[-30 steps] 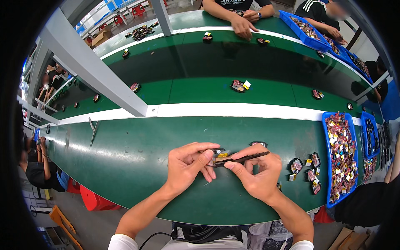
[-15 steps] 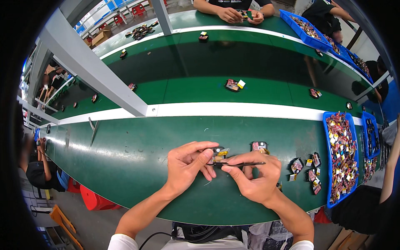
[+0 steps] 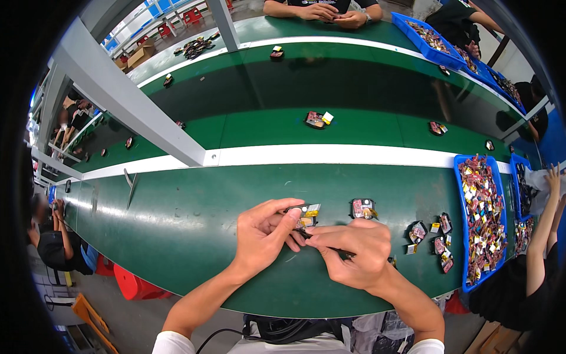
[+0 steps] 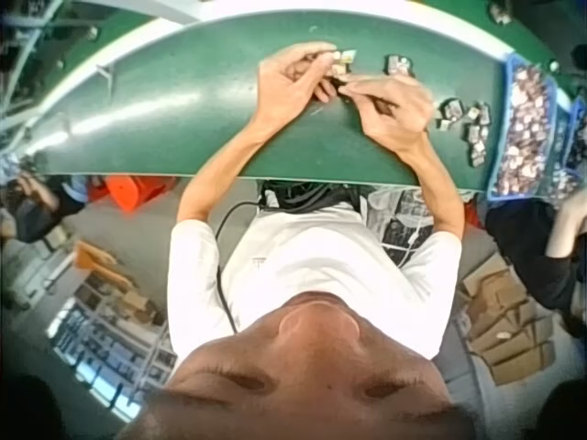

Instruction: Assembling small electronic components using tweezers on a factory assembly line.

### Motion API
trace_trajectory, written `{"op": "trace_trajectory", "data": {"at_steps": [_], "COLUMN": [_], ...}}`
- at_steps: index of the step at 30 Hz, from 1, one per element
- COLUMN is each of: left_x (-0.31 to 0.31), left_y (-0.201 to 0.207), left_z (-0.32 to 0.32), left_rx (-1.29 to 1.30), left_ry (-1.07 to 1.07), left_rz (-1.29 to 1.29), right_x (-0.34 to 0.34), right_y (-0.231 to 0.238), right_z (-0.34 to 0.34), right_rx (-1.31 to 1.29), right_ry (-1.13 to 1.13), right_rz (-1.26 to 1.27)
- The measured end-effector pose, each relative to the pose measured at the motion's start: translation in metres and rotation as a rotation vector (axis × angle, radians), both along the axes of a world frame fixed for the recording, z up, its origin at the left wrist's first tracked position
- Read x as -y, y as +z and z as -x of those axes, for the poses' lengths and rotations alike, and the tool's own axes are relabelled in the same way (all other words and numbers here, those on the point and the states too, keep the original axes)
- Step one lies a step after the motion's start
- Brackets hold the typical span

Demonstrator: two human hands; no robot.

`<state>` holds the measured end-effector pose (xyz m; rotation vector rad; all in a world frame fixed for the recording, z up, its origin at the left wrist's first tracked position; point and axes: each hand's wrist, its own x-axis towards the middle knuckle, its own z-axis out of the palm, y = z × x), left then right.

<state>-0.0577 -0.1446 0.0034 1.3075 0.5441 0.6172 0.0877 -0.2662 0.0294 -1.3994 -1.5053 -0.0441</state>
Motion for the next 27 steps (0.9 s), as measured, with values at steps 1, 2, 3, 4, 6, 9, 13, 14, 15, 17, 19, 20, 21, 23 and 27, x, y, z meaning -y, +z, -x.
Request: {"op": "trace_trajectory", "data": {"at_steps": [1, 2, 3, 4, 6, 9, 13, 14, 15, 17, 19, 20, 21, 23, 27], "left_x": [-0.0001, -0.0005, -0.0011, -0.0018, -0.0030, -0.0025, -0.0026, -0.0026, -0.0024, -0.0024, -0.0029, -0.0030, -0.0030, -0.0030, -0.0030], "left_y": [0.0005, 0.0012, 0.0019, 0.0027, 0.0039, 0.0036, 0.0030, 0.0027, 0.0033, 0.0044, 0.0045, 0.0054, 0.0056, 0.0050, 0.0065], "left_z": [-0.0002, -0.0003, -0.0001, 0.0005, 0.0017, 0.0027, 0.0022, 0.0021, 0.0022, 0.0025, 0.0021, 0.0018, 0.0016, 0.0014, 0.0008], "left_rx": [0.001, -0.010, -0.020, -0.019, -0.028, -0.040, -0.035, -0.037, -0.036, -0.041, -0.050, -0.061, -0.072, -0.080, -0.123], "left_ry": [-0.002, -0.006, -0.011, -0.013, -0.055, -0.064, -0.062, -0.061, -0.061, -0.061, -0.060, -0.059, -0.058, -0.053, -0.064], "left_rz": [-0.001, -0.005, -0.009, -0.010, -0.012, -0.025, -0.022, -0.013, -0.006, -0.017, -0.025, -0.027, -0.029, -0.034, -0.069], "right_x": [0.0003, 0.0005, 0.0006, 0.0006, 0.0001, 0.0008, -0.0004, -0.0005, -0.0002, -0.0001, -0.0008, -0.0010, -0.0011, -0.0015, -0.0016], "right_y": [-0.0012, -0.0018, -0.0021, -0.0025, -0.0039, -0.0048, -0.0073, -0.0077, -0.0070, -0.0056, -0.0061, -0.0064, -0.0075, -0.0085, -0.0099], "right_z": [-0.0006, -0.0011, -0.0013, -0.0015, -0.0014, -0.0020, -0.0024, -0.0024, -0.0021, -0.0016, -0.0019, -0.0021, -0.0023, -0.0021, -0.0009], "right_rx": [0.024, 0.025, 0.043, 0.061, 0.076, 0.096, 0.091, 0.091, 0.095, 0.101, 0.105, 0.105, 0.120, 0.134, 0.185], "right_ry": [0.003, 0.001, -0.001, -0.004, -0.005, -0.004, -0.008, -0.007, -0.008, -0.010, -0.005, -0.005, -0.003, -0.001, -0.012], "right_rz": [-0.008, -0.009, -0.018, -0.028, -0.035, -0.038, -0.040, -0.040, -0.039, -0.038, -0.045, -0.046, -0.045, -0.045, -0.044]}}
